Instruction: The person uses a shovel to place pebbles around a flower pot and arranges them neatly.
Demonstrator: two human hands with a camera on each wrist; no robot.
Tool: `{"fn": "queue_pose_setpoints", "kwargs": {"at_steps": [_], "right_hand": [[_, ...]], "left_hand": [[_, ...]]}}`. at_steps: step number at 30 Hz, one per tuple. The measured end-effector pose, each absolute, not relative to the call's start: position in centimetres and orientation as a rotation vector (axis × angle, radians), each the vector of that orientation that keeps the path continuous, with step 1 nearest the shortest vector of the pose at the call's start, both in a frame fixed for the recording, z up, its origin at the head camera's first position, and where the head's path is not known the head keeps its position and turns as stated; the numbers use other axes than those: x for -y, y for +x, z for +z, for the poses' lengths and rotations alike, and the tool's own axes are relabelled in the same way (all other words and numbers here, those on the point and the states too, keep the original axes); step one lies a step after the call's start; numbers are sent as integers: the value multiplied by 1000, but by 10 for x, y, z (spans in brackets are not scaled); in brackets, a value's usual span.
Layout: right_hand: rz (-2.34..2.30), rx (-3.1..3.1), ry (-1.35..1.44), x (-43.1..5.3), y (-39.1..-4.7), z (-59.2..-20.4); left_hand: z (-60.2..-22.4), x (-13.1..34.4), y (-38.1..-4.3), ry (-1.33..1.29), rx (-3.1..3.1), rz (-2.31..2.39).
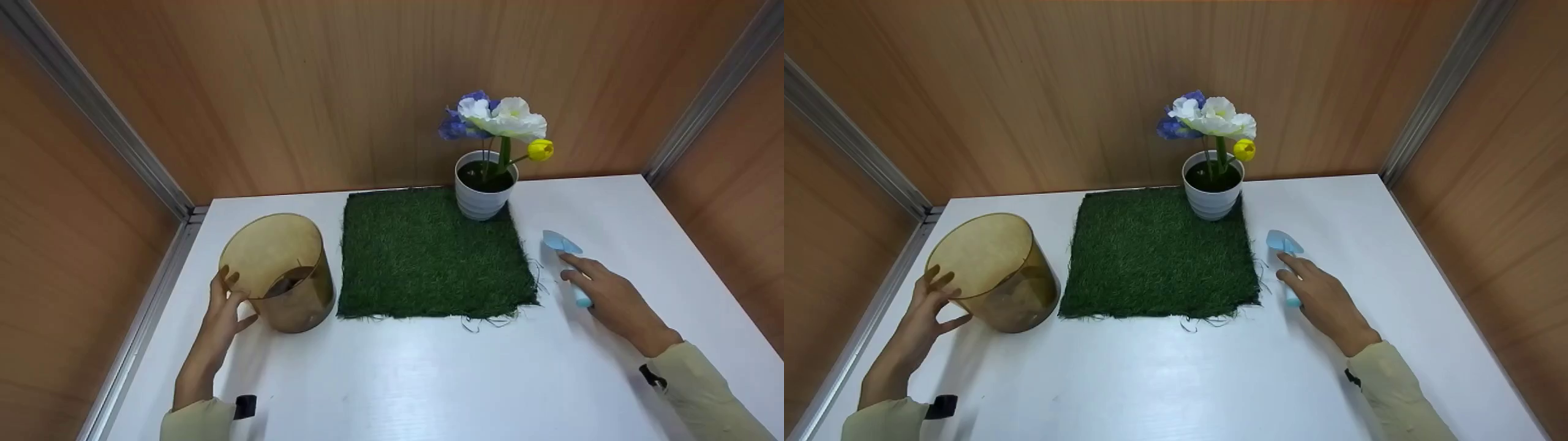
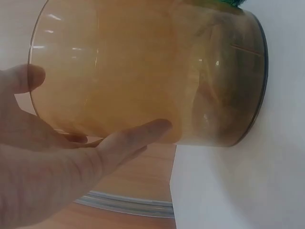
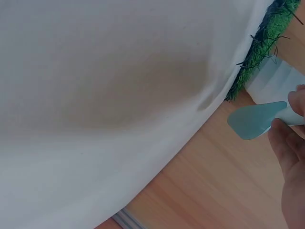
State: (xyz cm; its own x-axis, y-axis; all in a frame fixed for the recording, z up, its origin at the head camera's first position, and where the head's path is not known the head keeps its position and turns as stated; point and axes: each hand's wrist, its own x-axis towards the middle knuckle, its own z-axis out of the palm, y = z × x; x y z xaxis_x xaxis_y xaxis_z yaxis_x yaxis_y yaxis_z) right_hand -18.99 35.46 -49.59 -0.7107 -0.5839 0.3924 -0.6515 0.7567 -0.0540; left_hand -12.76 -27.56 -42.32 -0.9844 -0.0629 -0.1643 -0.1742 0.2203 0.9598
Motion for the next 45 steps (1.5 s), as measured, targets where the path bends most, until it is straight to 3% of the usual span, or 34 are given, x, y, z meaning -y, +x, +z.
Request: {"fn": "queue_pose_setpoints", "kwargs": {"at_steps": [45], "right_hand": [[319, 2597, 928, -347, -181, -484]], "left_hand": [[-425, 303, -107, 89, -2301, 1788]]}}
